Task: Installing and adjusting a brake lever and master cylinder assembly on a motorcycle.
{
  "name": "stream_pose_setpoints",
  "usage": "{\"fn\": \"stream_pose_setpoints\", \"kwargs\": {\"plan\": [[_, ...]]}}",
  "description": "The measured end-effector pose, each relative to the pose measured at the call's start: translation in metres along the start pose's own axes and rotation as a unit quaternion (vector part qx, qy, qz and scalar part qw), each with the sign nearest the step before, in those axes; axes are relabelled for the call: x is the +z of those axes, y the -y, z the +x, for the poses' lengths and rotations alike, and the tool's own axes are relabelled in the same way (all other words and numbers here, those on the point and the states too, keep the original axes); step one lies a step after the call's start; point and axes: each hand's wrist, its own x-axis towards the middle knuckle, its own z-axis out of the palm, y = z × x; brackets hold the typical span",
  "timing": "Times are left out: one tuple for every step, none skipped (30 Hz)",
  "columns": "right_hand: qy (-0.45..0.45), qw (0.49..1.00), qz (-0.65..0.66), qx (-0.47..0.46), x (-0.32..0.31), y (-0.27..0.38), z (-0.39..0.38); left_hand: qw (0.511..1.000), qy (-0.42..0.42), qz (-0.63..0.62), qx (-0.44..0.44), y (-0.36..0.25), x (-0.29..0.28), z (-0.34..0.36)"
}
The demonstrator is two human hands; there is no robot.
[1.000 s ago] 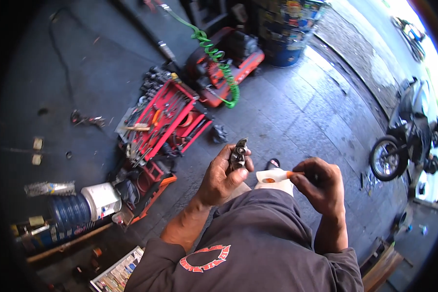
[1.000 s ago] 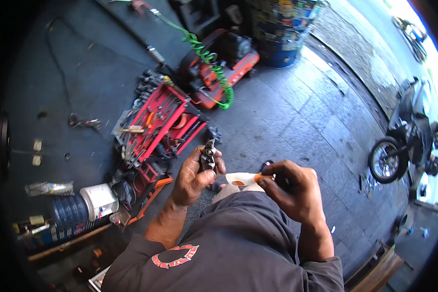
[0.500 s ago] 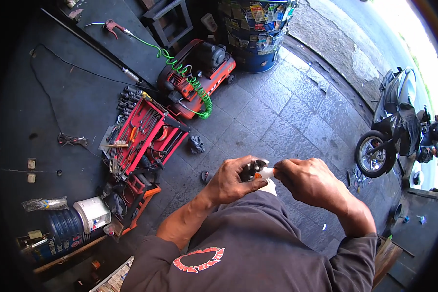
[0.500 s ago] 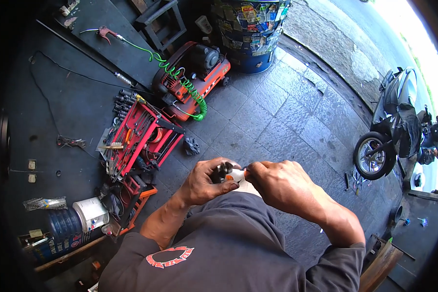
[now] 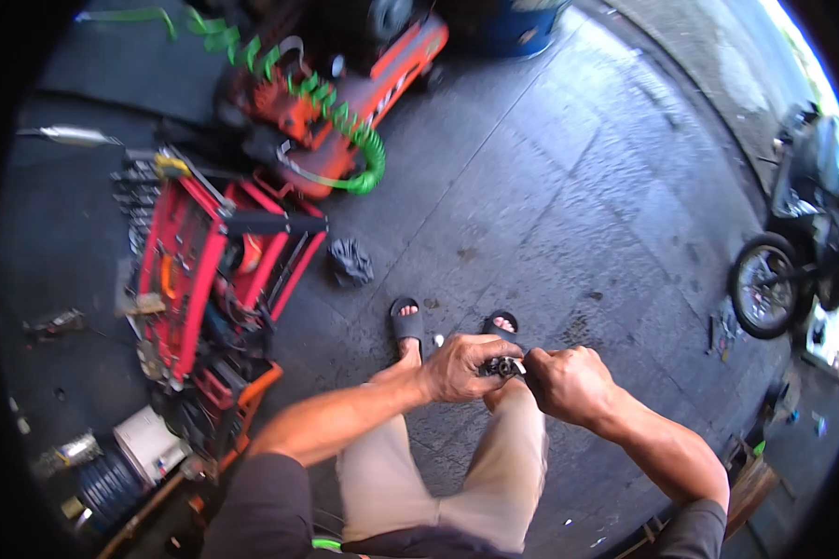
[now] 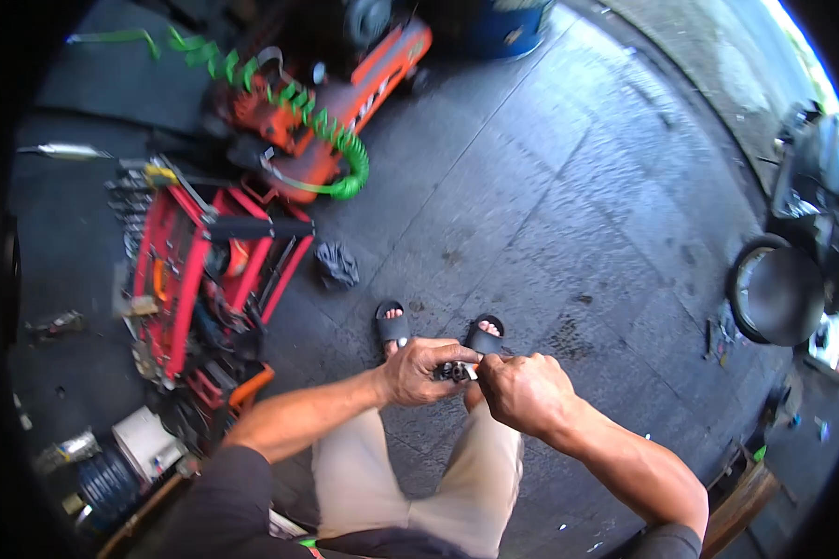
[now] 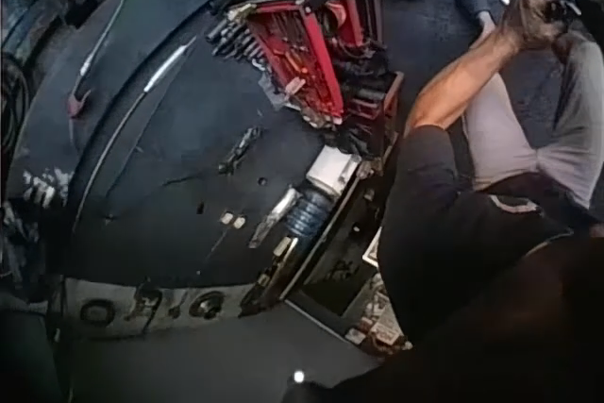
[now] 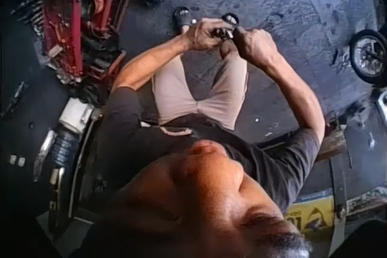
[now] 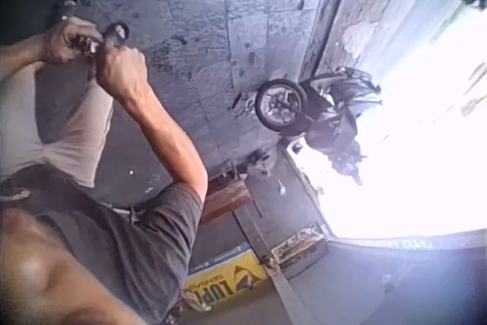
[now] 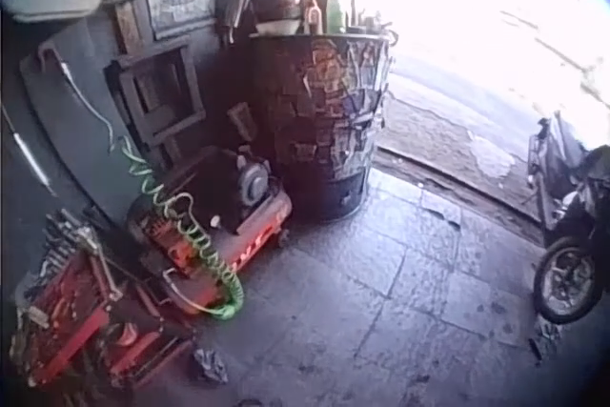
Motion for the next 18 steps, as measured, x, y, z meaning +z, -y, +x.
{"fn": "stream_pose_setpoints", "kwargs": {"plan": [[-0.004,0.997,0.035,-0.067,0.025,-0.024,0.024,0.998,0.030,-0.028,0.040,0.041,-0.008,0.000],[-0.029,0.990,0.074,-0.114,0.047,-0.047,0.044,0.996,0.061,-0.021,0.061,0.075,-0.013,0.005],[0.013,0.987,0.092,-0.132,0.060,-0.061,0.067,0.994,0.056,-0.028,0.092,0.106,-0.018,0.005],[0.029,0.983,0.109,-0.148,0.072,-0.073,0.085,0.993,0.070,-0.023,0.090,0.132,-0.023,0.005],[0.042,0.979,0.119,-0.158,0.090,-0.089,0.104,0.991,0.086,-0.019,0.097,0.160,-0.028,0.009],[0.046,0.977,0.123,-0.171,0.113,-0.106,0.127,0.989,0.105,-0.008,0.102,0.186,-0.035,0.010],[0.041,0.971,0.152,-0.179,0.133,-0.121,0.148,0.991,0.098,0.000,0.095,0.215,-0.039,0.008],[0.035,0.967,0.179,-0.177,0.147,-0.134,0.161,0.992,0.077,-0.008,0.102,0.241,-0.039,0.008],[0.019,0.966,0.179,-0.184,0.166,-0.149,0.178,0.992,0.057,-0.015,0.112,0.265,-0.040,0.011],[-0.003,0.965,0.188,-0.181,0.182,-0.160,0.196,0.993,0.036,-0.033,0.109,0.289,-0.042,0.014],[-0.024,0.965,0.199,-0.170,0.199,-0.172,0.213,0.997,0.029,-0.017,0.068,0.312,-0.045,0.017],[-0.030,0.981,0.128,-0.141,0.210,-0.178,0.228,0.998,-0.011,0.014,0.059,0.336,-0.046,0.016],[-0.056,0.991,0.072,-0.096,0.220,-0.183,0.244,0.996,-0.052,0.046,0.051,0.360,-0.048,0.017],[-0.065,0.993,0.042,-0.093,0.228,-0.194,0.259,0.995,-0.073,0.067,0.011,0.379,-0.052,0.018],[-0.055,0.996,0.028,-0.068,0.229,-0.202,0.272,0.991,-0.094,0.092,-0.031,0.393,-0.057,0.018],[-0.045,0.998,0.001,-0.039,0.234,-0.216,0.284,0.991,-0.094,0.091,-0.024,0.404,-0.063,0.015],[-0.034,0.999,-0.024,-0.012,0.244,-0.233,0.295,0.987,-0.136,0.060,-0.052,0.413,-0.068,0.012],[-0.049,0.997,-0.052,0.026,0.260,-0.254,0.306,0.980,-0.177,0.028,-0.080,0.421,-0.071,0.011]]}}
